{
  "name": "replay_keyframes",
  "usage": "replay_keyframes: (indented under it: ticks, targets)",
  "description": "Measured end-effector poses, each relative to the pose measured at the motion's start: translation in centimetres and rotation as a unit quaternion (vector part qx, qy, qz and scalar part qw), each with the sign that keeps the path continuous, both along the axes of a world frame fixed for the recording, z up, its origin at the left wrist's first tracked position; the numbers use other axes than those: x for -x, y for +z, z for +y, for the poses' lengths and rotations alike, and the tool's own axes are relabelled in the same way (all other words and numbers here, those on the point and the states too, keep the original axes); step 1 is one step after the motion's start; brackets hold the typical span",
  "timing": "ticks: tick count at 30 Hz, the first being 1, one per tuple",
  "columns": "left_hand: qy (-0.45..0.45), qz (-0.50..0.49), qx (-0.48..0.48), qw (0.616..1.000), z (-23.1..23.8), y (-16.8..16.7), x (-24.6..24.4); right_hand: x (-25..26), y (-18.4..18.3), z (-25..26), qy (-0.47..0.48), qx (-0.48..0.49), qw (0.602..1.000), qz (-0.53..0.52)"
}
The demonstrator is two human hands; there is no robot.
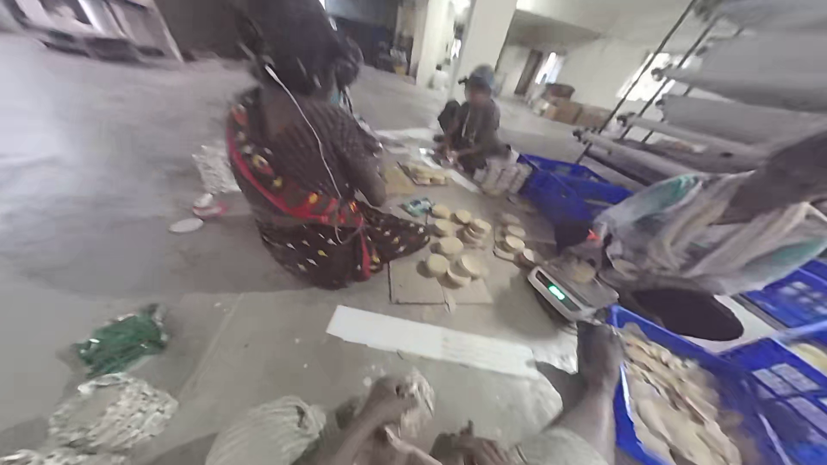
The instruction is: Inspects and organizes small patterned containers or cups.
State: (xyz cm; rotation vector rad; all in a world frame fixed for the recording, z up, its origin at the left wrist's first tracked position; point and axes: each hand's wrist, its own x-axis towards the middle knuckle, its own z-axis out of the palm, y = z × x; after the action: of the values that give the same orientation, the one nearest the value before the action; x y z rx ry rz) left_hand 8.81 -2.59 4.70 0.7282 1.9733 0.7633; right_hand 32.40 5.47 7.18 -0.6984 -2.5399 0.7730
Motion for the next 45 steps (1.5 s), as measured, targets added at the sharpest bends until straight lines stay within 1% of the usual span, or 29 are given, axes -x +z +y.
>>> replay_keyframes:
  ticks: [2, 5, 6, 7, 8, 9, 10, 11, 12, 13, 14, 15, 17, 19, 22, 23, 26, 27, 28, 29, 30, 31, 32, 35, 36, 37, 39, 41, 45]
  targets:
    - [0.003, 0.151, -0.031, 0.988, 3.0, -2.5, -0.1, -1.3, -2.1, 1.0, -0.045, -0.011, 0.999, -0.003]
    - [-0.075, 0.347, -0.066, 0.933, 5.2, -7.4, -1.8, -1.5, -3.7, 1.3, -0.074, -0.06, 0.995, -0.007]
    - [-0.093, 0.418, -0.082, 0.9, 5.1, -9.1, -2.9, -1.1, -3.9, 1.3, -0.073, -0.082, 0.994, -0.008]
    - [-0.093, 0.495, -0.119, 0.856, 4.9, -10.7, -3.7, -0.6, -3.8, 1.4, -0.066, -0.097, 0.993, -0.018]
    - [-0.089, 0.529, -0.145, 0.831, 4.8, -11.7, -4.2, 0.3, -3.8, 1.5, -0.056, -0.105, 0.992, -0.035]
    - [-0.093, 0.524, -0.154, 0.832, 4.7, -11.9, -4.4, 1.6, -3.9, 1.8, -0.041, -0.107, 0.991, -0.064]
    - [-0.118, 0.484, -0.138, 0.856, 4.3, -11.4, -4.5, 3.1, -4.4, 2.1, -0.023, -0.105, 0.989, -0.104]
    - [-0.153, 0.431, -0.106, 0.883, 3.9, -10.3, -4.4, 4.7, -4.9, 2.4, 0.0, -0.092, 0.98, -0.175]
    - [-0.199, 0.348, -0.043, 0.915, 3.7, -8.4, -4.2, 6.5, -5.2, 2.9, 0.032, -0.073, 0.957, -0.278]
    - [-0.23, 0.289, 0.001, 0.929, 3.6, -7.2, -3.8, 8.4, -5.6, 3.4, 0.066, -0.068, 0.922, -0.375]
    - [-0.241, 0.271, 0.013, 0.932, 3.6, -6.7, -3.4, 10.2, -6.1, 3.8, 0.088, -0.067, 0.9, -0.421]
    - [-0.233, 0.274, 0.009, 0.933, 3.5, -6.7, -2.9, 11.7, -6.5, 4.2, 0.095, -0.059, 0.894, -0.433]
    - [-0.221, 0.285, 0.017, 0.933, 3.6, -6.8, -1.7, 13.0, -7.3, 5.3, 0.091, -0.06, 0.906, -0.409]
    - [-0.242, 0.282, 0.019, 0.928, 3.4, -6.0, -0.5, 13.2, -7.8, 6.3, 0.097, -0.06, 0.911, -0.396]
    - [-0.267, 0.293, -0.022, 0.918, 3.5, -5.2, 0.7, 13.2, -7.8, 6.3, 0.104, -0.057, 0.923, -0.365]
    - [-0.257, 0.282, -0.022, 0.924, 3.9, -5.0, 0.9, 13.3, -7.7, 6.3, 0.104, -0.053, 0.925, -0.362]
    - [-0.217, 0.221, 0.047, 0.95, 4.6, -3.9, 0.7, 12.7, -7.0, 5.9, 0.086, -0.06, 0.934, -0.34]
    - [-0.217, 0.2, 0.08, 0.952, 4.8, -3.1, 0.7, 11.9, -6.6, 5.8, 0.061, -0.056, 0.952, -0.296]
    - [-0.243, 0.196, 0.095, 0.945, 5.0, -3.2, 0.7, 11.1, -6.2, 5.5, 0.014, -0.023, 0.969, -0.246]
    - [-0.275, 0.196, 0.095, 0.937, 5.3, -3.7, 0.8, 10.2, -5.8, 5.3, -0.052, 0.037, 0.982, -0.18]
    - [-0.305, 0.201, 0.087, 0.927, 5.6, -4.1, 1.1, 9.5, -5.8, 4.9, -0.125, 0.111, 0.98, -0.107]
    - [-0.332, 0.199, 0.083, 0.918, 5.9, -4.3, 1.4, 9.1, -6.4, 4.4, -0.196, 0.187, 0.962, -0.041]
    - [-0.352, 0.194, 0.081, 0.912, 6.1, -4.4, 1.8, 9.0, -7.6, 3.6, -0.256, 0.267, 0.929, 0.011]
    - [-0.387, 0.18, 0.087, 0.9, 6.3, -4.5, 2.4, 10.3, -10.9, -0.2, -0.355, 0.487, 0.795, 0.064]
    - [-0.39, 0.18, 0.084, 0.899, 6.4, -4.8, 2.5, 11.3, -12.1, -1.2, -0.378, 0.518, 0.762, 0.093]
    - [-0.392, 0.176, 0.083, 0.899, 6.4, -4.8, 2.6, 12.4, -13.1, -1.7, -0.397, 0.525, 0.742, 0.129]
    - [-0.394, 0.163, 0.086, 0.9, 6.5, -4.5, 2.8, 14.3, -14.1, -2.4, -0.413, 0.495, 0.742, 0.185]
    - [-0.385, 0.155, 0.094, 0.905, 6.6, -4.0, 2.9, 15.4, -14.0, -2.4, -0.429, 0.467, 0.747, 0.197]
    - [-0.295, 0.244, 0.047, 0.923, 6.0, -4.7, 1.8, 15.7, -14.6, -1.3, -0.437, 0.412, 0.778, 0.186]
